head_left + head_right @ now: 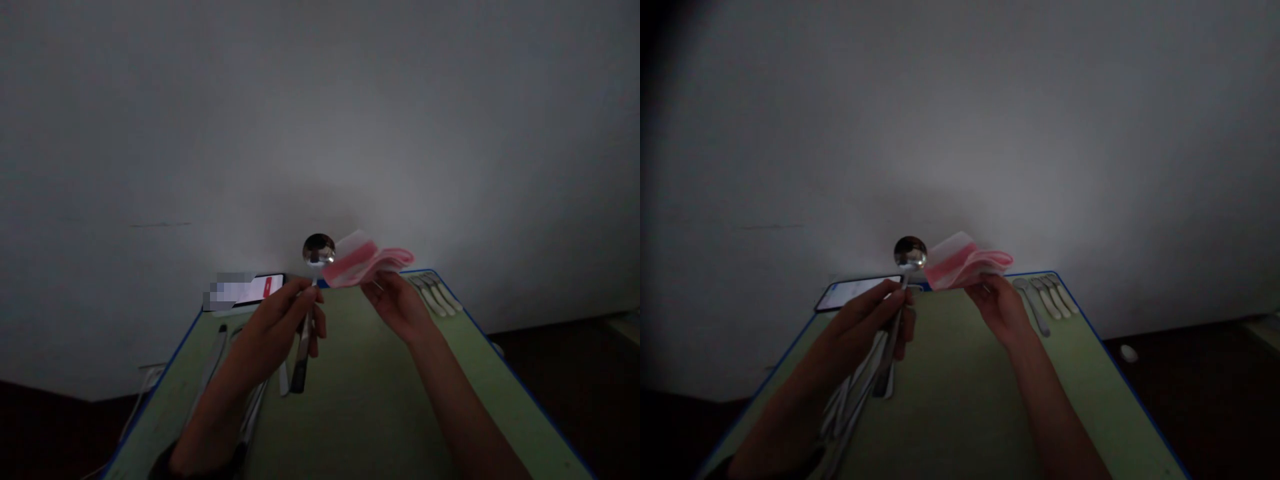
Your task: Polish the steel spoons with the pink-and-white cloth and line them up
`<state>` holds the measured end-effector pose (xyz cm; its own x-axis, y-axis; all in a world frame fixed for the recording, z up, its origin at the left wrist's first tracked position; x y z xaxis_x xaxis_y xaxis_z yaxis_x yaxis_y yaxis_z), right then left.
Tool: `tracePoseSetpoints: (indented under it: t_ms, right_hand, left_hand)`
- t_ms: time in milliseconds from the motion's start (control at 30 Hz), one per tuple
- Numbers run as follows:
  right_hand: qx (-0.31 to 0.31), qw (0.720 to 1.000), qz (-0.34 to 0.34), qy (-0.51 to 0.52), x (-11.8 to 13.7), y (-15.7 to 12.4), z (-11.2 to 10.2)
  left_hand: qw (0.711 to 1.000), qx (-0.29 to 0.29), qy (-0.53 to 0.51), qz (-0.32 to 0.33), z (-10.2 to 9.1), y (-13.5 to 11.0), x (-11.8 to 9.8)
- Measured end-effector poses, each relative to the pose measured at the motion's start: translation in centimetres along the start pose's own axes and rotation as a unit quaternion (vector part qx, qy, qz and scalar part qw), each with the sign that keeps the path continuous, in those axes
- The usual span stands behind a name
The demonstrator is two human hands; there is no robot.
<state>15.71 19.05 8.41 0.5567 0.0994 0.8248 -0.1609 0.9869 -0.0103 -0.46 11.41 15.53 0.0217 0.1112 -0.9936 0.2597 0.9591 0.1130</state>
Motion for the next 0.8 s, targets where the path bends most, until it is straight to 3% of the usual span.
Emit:
tracePoseSetpoints:
  t_ms: [200,400,600,800]
  right_hand:
    - [0.079,0.995,-0.003,-0.067,0.5,-0.9,3.1]
    - [0.001,0.998,-0.034,-0.053,1.0,-0.6,1.6]
    - [0.092,0.995,-0.026,-0.013,1.4,-1.2,3.6]
    - [0.038,0.999,0.006,-0.007,1.4,-2.2,4.3]
  left_hand:
    - [0.998,0.02,0.057,-0.027,0.4,0.1,1.0]
    - [0.994,0.017,0.108,-0.022,0.9,-0.1,0.8]
    - [0.988,0.032,0.15,-0.022,1.3,-0.1,0.7]
    - [0.969,0.032,0.242,-0.024,1.1,0.2,1.1]
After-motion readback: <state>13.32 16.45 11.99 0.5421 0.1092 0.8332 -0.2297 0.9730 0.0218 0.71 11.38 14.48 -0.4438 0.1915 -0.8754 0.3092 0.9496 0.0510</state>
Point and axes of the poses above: each hand's wrist, its own y-axis towards the middle knuckle, its own z-axis out of the palm, x = y × z, the point moved 8 cm from there along y, towards the middle knuckle, and after that the axes turned 11 degrees about -y, right-handed, at the moved point
